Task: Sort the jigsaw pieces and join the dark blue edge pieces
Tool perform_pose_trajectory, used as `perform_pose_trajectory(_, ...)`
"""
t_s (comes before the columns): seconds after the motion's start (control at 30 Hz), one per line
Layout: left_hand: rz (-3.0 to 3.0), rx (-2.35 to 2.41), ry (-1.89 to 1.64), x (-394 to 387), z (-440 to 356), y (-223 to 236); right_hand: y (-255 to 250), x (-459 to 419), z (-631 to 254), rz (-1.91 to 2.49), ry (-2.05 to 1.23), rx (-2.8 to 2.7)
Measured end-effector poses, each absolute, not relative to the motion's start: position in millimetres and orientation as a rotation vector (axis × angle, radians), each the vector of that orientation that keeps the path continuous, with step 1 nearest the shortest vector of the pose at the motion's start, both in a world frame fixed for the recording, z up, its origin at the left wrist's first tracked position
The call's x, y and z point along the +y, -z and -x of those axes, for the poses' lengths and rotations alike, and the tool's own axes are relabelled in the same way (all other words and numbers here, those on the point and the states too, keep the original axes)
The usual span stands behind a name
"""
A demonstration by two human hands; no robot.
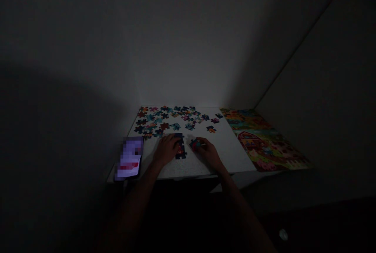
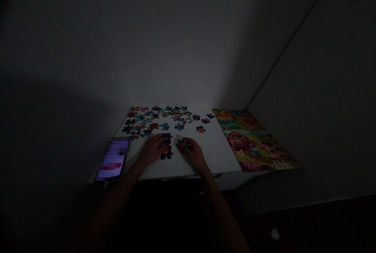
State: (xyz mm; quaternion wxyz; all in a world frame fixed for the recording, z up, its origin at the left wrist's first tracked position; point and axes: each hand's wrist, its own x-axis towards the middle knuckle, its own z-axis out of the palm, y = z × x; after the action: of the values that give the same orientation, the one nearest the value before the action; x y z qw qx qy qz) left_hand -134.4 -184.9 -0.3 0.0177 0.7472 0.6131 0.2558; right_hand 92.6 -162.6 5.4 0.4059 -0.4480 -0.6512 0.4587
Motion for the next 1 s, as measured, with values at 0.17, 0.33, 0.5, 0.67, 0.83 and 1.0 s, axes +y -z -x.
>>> perform_pose_trajectory(0.17, -2.330, 1.902, -0.842, -182, 136, 4, -8, -138, -100, 1.102, -1.224, -1.729)
perform_pose_trajectory(0.33, -2.323, 1.913, -0.872, -178, 137, 6, -12, -94, -92, 1.122, -1.021, -1.970)
perform_pose_trajectory(0.5, -2.326, 1.921, -0.862, -177, 139, 9, -12, -56, -109, 1.334, -0.516, -2.016)
perform_pose_trajectory(0.67, -2.324, 1.919, -0.854, -177, 139, 9, 1, -50, -142, 1.680, -0.311, -1.813)
perform_pose_trajectory(0.83, -2.312, 1.931, -0.827, -178, 138, 5, 7, -59, -137, 1.798, -0.198, -1.905)
perform_pose_trajectory(1.0, -2.281, 1.939, -0.816, -180, 137, 4, -1, -55, -128, 1.752, -0.222, -2.027)
